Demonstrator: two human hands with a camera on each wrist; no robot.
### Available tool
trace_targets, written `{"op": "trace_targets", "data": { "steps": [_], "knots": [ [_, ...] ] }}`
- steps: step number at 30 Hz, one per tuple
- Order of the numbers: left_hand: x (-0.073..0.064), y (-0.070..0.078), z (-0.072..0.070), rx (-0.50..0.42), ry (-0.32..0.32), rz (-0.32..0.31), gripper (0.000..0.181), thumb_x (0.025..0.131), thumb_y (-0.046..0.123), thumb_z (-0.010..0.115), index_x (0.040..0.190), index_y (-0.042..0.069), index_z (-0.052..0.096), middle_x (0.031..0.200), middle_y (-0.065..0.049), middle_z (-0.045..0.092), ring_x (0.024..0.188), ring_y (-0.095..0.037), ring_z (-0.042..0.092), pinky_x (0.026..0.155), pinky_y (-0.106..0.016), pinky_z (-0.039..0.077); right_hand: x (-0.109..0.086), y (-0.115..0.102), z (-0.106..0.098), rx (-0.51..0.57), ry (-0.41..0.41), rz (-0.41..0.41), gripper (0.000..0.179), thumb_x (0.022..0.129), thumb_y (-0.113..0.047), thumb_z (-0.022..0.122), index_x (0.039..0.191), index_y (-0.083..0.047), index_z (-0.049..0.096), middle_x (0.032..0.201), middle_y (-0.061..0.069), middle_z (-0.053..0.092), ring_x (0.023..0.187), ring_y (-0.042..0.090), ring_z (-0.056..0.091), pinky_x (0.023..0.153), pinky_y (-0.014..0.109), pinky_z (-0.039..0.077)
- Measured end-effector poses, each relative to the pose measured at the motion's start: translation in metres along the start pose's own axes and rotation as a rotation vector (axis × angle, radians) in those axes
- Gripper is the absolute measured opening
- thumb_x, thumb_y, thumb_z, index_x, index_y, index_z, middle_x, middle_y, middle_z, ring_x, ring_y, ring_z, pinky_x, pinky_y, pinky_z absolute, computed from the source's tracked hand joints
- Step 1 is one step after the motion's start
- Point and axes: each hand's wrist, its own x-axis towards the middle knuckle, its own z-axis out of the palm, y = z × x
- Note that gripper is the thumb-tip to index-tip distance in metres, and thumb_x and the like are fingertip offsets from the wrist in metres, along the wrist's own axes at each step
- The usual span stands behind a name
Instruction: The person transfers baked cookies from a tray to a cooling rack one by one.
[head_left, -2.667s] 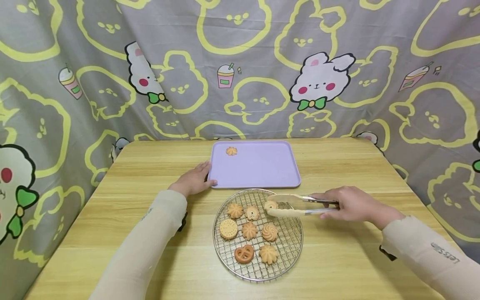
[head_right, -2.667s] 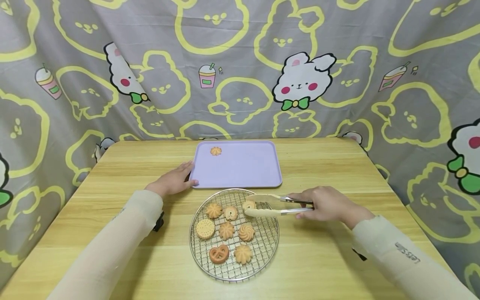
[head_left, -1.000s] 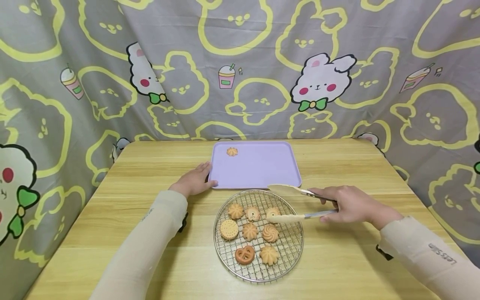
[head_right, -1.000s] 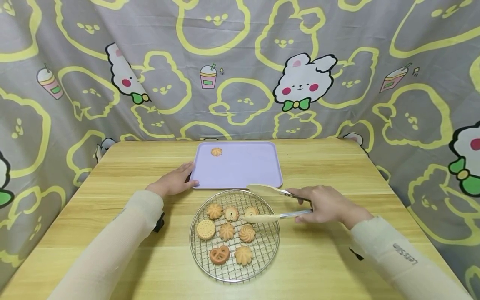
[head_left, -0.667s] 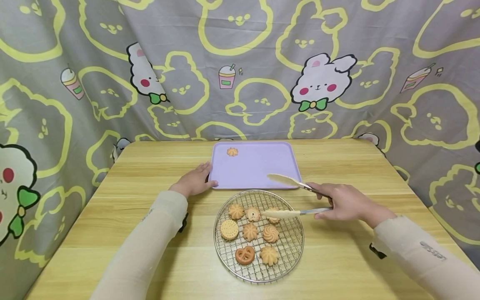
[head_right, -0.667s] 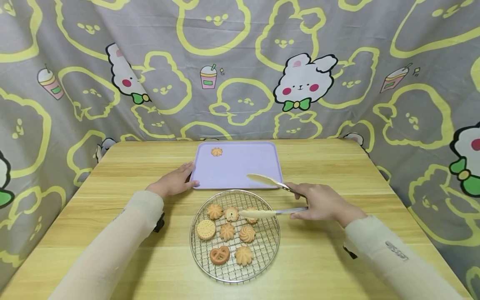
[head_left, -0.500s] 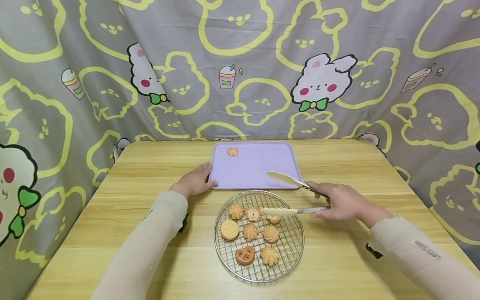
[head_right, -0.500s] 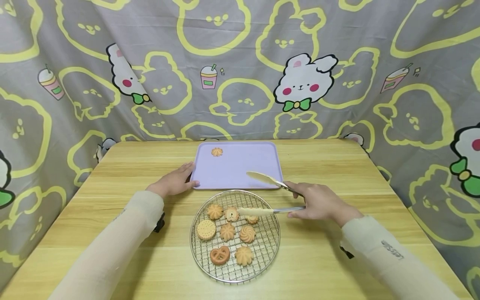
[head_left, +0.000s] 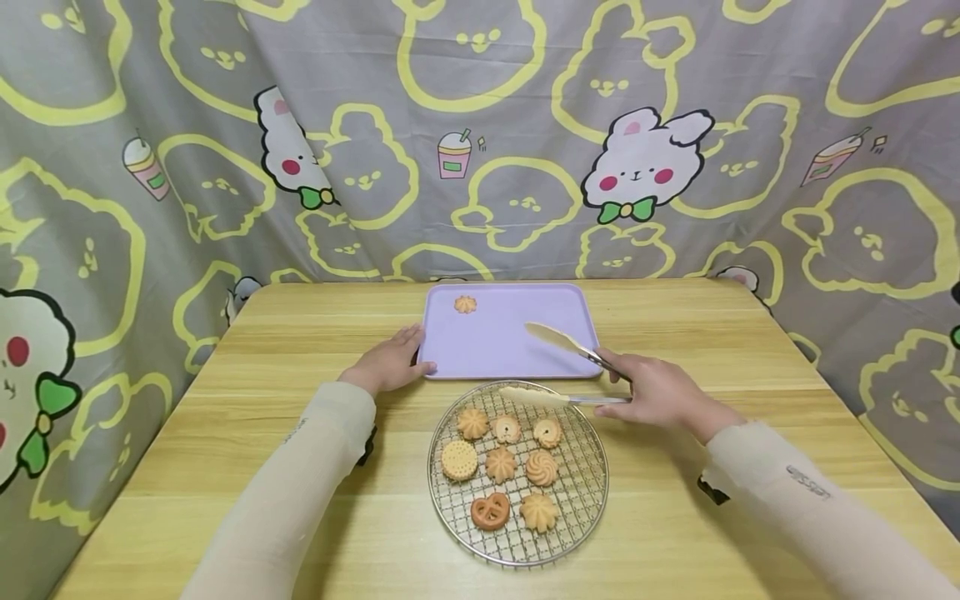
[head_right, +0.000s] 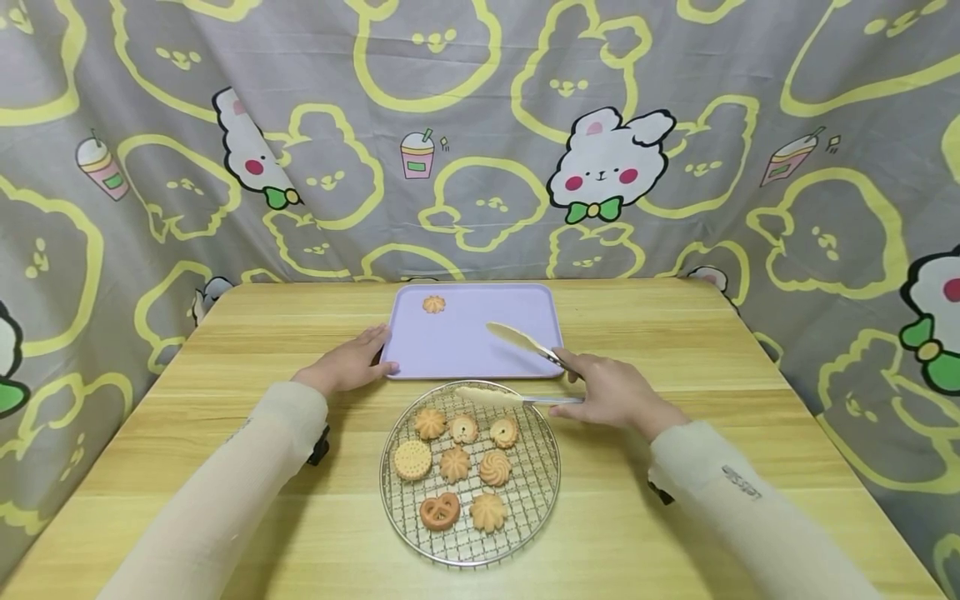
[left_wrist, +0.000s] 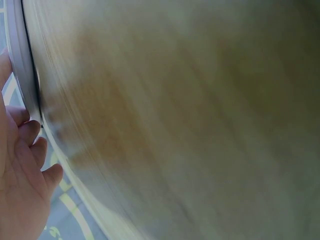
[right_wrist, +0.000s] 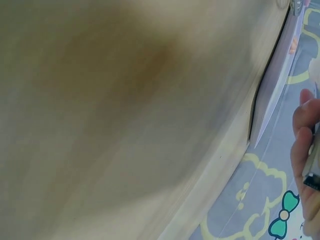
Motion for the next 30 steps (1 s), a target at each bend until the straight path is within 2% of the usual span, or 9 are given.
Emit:
{"op": "trace_targets", "data": {
  "steps": [9,14,22,30],
  "knots": [
    [-0.001,0.001,0.0,-0.006,0.009,0.007,0.081,0.097,0.051,0.045,0.151,0.0,0.013,0.157,-0.016,0.009,0.143,-0.033,0.009,0.116,-0.045,0.013,0.021,-0.006,0.005,-0.001,0.005,0.067,0.101,0.071,-0.068,0.07,0.147,-0.009,0.038,0.096,-0.001,0.062,0.056,0.011,0.042,0.054,0.029,0.041],
    [-0.001,0.0,0.0,-0.006,0.009,0.009,0.081,0.097,0.051,0.044,0.151,0.0,0.013,0.157,-0.016,0.009,0.143,-0.033,0.009,0.116,-0.044,0.013,0.032,-0.011,0.005,0.021,-0.003,0.1,0.099,0.071,-0.063,0.073,0.147,-0.009,0.038,0.097,-0.002,0.061,0.055,0.012,0.043,0.05,0.029,0.039],
    [0.001,0.0,0.001,-0.007,0.001,0.002,0.081,0.097,0.052,0.043,0.152,0.001,0.012,0.157,-0.015,0.008,0.143,-0.032,0.008,0.116,-0.044,0.013,0.05,-0.014,0.008,-0.009,-0.008,0.119,0.099,0.072,-0.064,0.071,0.147,-0.009,0.038,0.097,0.001,0.063,0.066,0.015,0.052,0.057,0.033,0.047],
    [0.001,0.001,0.0,-0.006,-0.007,-0.005,0.081,0.097,0.053,0.042,0.152,0.003,0.01,0.158,-0.014,0.008,0.143,-0.031,0.008,0.116,-0.044,0.013,0.068,-0.02,0.009,-0.011,-0.038,0.151,0.099,0.072,-0.066,0.07,0.147,-0.01,0.037,0.096,0.003,0.064,0.074,0.02,0.057,0.061,0.038,0.05]
  ]
}}
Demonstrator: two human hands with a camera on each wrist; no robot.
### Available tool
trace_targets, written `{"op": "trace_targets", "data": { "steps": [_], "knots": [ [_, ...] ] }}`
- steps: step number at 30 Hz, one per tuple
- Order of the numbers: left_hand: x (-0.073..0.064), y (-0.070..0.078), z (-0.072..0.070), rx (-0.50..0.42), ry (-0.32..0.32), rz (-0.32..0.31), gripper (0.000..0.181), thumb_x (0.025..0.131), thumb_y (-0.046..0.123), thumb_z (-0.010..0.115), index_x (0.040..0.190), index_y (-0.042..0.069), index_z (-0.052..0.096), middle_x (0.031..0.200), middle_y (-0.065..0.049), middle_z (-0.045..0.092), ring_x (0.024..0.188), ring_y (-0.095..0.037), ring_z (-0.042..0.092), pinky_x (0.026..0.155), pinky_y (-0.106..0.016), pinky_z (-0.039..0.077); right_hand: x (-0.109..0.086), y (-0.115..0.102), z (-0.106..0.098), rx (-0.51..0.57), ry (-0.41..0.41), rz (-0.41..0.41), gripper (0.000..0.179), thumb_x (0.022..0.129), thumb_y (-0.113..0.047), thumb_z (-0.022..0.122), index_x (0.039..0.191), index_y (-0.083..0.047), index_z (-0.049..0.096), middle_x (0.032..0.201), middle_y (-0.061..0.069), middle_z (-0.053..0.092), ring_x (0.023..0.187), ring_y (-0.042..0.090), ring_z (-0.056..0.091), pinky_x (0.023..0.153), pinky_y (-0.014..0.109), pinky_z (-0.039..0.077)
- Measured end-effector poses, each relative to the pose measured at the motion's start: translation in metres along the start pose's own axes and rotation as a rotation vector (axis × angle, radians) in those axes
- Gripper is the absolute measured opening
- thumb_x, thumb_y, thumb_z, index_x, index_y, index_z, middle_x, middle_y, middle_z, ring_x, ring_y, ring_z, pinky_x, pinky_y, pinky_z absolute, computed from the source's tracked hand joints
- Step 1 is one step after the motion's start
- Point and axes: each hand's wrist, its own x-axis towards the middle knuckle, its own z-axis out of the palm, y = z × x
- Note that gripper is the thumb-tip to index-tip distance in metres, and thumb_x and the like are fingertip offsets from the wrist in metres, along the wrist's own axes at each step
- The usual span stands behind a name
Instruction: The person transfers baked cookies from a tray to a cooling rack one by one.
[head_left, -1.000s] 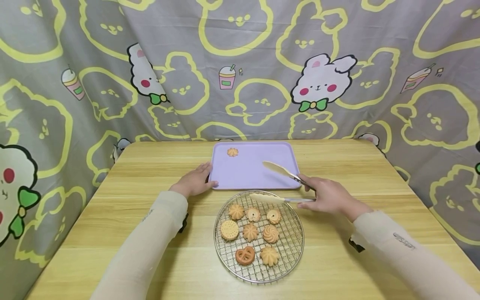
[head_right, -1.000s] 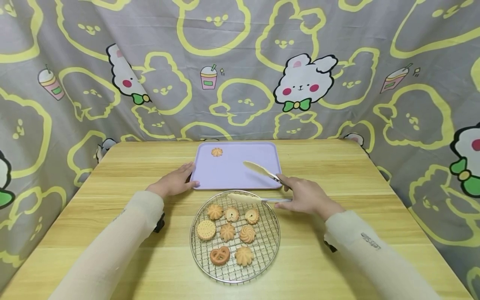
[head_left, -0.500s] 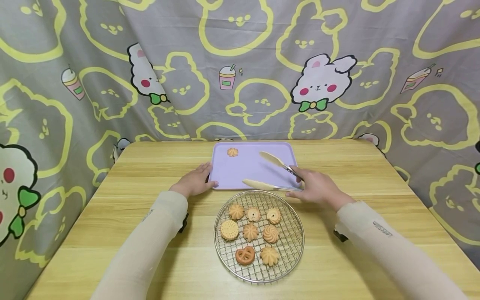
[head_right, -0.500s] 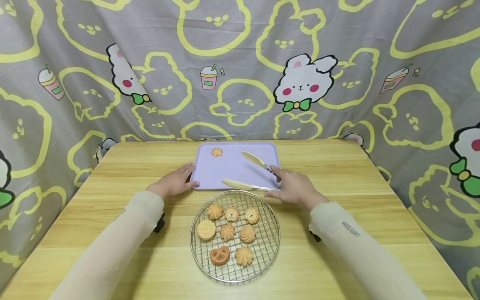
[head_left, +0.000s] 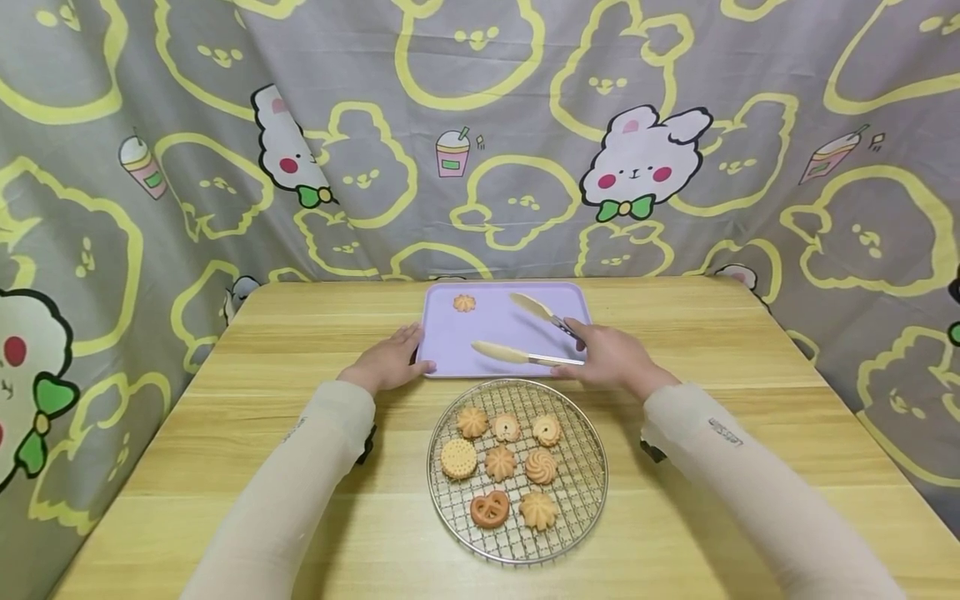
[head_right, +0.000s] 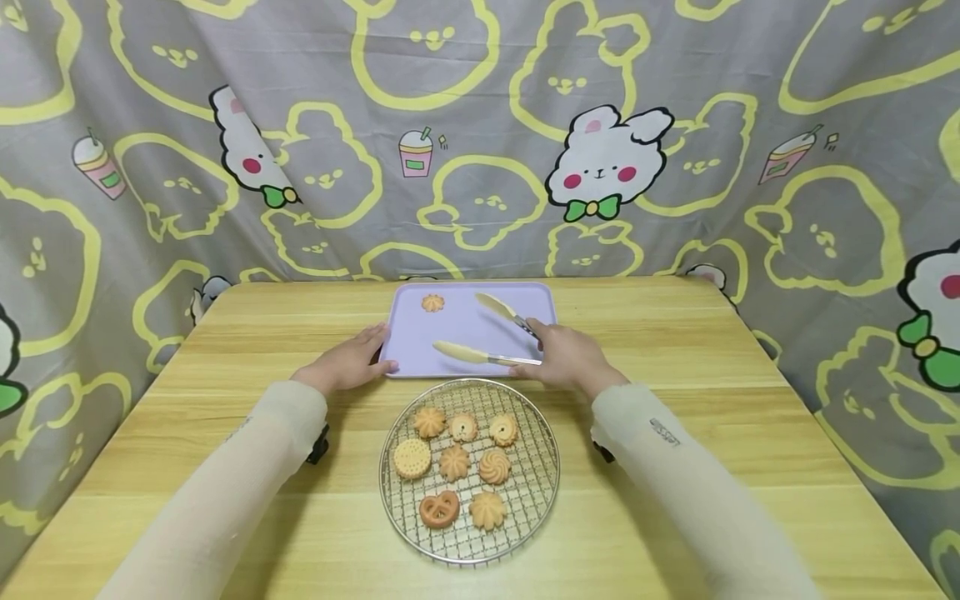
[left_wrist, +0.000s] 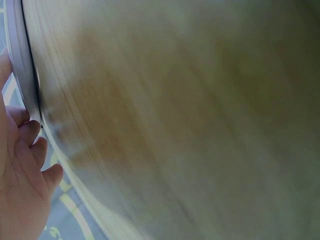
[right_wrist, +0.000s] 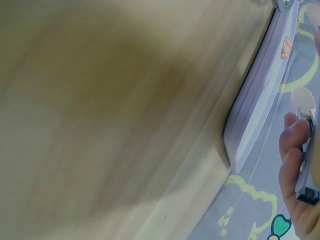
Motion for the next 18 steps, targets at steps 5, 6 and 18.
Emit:
{"op": "trace_targets", "data": {
  "steps": [5,6,18],
  "knots": [
    [0.0,0.0,0.0,0.001,0.0,-0.001,0.081,0.097,0.053,0.042,0.152,0.003,0.01,0.158,-0.014,0.009,0.143,-0.031,0.008,0.116,-0.044,0.013,0.011,-0.005,0.002,-0.008,-0.018,0.014,0.097,0.074,-0.066,0.068,0.146,-0.008,0.038,0.093,0.004,0.064,0.071,0.02,0.056,0.058,0.037,0.049],
    [0.0,0.0,0.0,0.002,0.0,-0.001,0.081,0.097,0.053,0.042,0.152,0.003,0.011,0.158,-0.014,0.008,0.143,-0.031,0.008,0.116,-0.044,0.013,0.013,-0.007,0.002,-0.009,-0.022,0.018,0.097,0.074,-0.066,0.068,0.146,-0.008,0.038,0.092,0.004,0.063,0.071,0.02,0.056,0.058,0.037,0.049],
    [0.0,0.0,-0.002,0.002,-0.002,0.0,0.082,0.097,0.054,0.042,0.152,0.002,0.01,0.157,-0.015,0.009,0.143,-0.031,0.008,0.115,-0.045,0.014,0.033,-0.02,0.003,-0.028,-0.088,0.084,0.092,0.082,-0.066,0.058,0.148,-0.007,0.034,0.108,0.015,0.064,0.093,0.032,0.061,0.078,0.051,0.051]
  ]
}}
